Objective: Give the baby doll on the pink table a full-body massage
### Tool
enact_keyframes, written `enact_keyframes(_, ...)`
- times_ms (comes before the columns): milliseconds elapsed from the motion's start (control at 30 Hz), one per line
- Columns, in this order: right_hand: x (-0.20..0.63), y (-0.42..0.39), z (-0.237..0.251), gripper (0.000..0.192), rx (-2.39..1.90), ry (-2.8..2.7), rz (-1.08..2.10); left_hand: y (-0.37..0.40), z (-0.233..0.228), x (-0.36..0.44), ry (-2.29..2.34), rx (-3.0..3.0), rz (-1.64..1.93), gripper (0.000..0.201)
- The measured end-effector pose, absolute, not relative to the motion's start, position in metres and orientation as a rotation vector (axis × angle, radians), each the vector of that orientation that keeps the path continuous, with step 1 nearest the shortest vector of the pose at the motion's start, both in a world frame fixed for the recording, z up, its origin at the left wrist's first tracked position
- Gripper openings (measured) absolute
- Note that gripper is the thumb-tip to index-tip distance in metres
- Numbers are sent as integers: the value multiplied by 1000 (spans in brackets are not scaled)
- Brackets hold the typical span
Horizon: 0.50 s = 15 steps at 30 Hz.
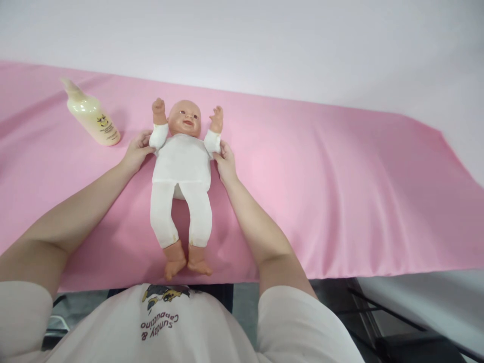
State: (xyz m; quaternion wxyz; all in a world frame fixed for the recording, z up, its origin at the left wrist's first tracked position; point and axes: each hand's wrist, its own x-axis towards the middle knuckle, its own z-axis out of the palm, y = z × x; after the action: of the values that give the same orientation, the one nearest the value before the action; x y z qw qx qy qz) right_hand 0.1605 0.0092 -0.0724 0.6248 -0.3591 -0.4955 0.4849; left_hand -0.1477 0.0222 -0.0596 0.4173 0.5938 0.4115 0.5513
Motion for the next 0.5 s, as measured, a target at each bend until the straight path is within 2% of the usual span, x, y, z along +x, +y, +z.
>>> enact_keyframes(133, 160, 7, -72, 14, -885, -1082, 1155, 20, -59, -147, 953, 1382, 1349, 35)
enact_keyframes(200, 161, 8, -71, 16, -897, -1043, 1191, 18, -57, -145, 936, 1362, 1352, 27)
enact_keyframes(367, 162, 10, -69, 12, -915, -986, 1233, 17, -57, -143, 928, 1331, 1369, 28)
enact_keyframes(500, 159, 13, -69, 13, -841, -1037, 1171, 21, -59, -146, 913, 1336, 1372, 37)
